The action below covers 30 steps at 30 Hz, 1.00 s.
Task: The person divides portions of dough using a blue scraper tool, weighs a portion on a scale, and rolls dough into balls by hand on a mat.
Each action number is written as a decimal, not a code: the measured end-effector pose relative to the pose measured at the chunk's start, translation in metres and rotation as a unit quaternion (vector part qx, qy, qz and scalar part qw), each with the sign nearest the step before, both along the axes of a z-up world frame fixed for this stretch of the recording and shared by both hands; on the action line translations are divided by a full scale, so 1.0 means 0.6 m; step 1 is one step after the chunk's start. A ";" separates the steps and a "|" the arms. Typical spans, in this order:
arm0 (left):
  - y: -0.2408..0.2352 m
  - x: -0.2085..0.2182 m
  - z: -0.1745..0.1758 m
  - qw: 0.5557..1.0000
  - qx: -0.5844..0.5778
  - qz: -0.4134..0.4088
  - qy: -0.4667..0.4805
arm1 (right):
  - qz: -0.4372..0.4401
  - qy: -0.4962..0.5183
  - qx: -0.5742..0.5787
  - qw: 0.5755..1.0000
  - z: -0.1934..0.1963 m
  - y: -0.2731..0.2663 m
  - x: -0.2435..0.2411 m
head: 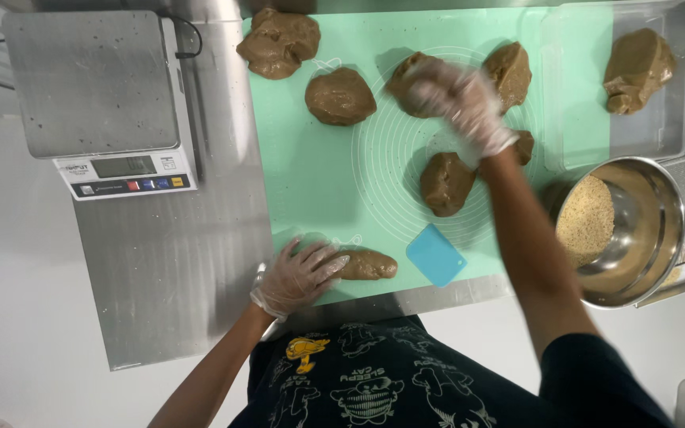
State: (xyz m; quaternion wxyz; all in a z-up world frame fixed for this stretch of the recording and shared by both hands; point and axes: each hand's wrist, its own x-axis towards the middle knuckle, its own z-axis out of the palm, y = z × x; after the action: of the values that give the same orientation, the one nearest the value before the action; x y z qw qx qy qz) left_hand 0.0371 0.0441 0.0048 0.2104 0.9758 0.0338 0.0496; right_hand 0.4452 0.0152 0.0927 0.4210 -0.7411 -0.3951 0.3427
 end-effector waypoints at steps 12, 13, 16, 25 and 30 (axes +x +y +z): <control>-0.025 -0.030 -0.030 0.999 0.035 -0.029 -0.004 | -0.084 -0.359 0.037 0.929 -0.107 -0.102 -0.079; -0.033 -0.030 -0.014 0.998 0.026 -0.043 0.029 | -0.047 -0.359 -0.002 0.932 -0.122 -0.155 -0.177; -0.005 0.032 0.002 0.958 -0.080 -0.050 0.271 | 0.118 -0.380 -0.122 0.909 -0.146 -0.233 -0.397; 0.089 0.141 -0.064 0.980 0.115 0.091 0.136 | 0.080 -0.469 -0.140 0.868 -0.235 -0.040 -0.268; -0.081 -0.055 0.011 0.999 -0.012 -0.002 0.052 | 0.221 -0.376 -0.132 0.890 -0.142 -0.302 -0.443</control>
State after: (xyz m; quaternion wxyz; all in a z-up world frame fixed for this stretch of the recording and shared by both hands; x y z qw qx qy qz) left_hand 0.0041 -0.0048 0.0113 0.2203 0.9745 0.0436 -0.0017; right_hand 0.1793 -0.1661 0.0078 0.0531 -0.7570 -0.6283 0.1714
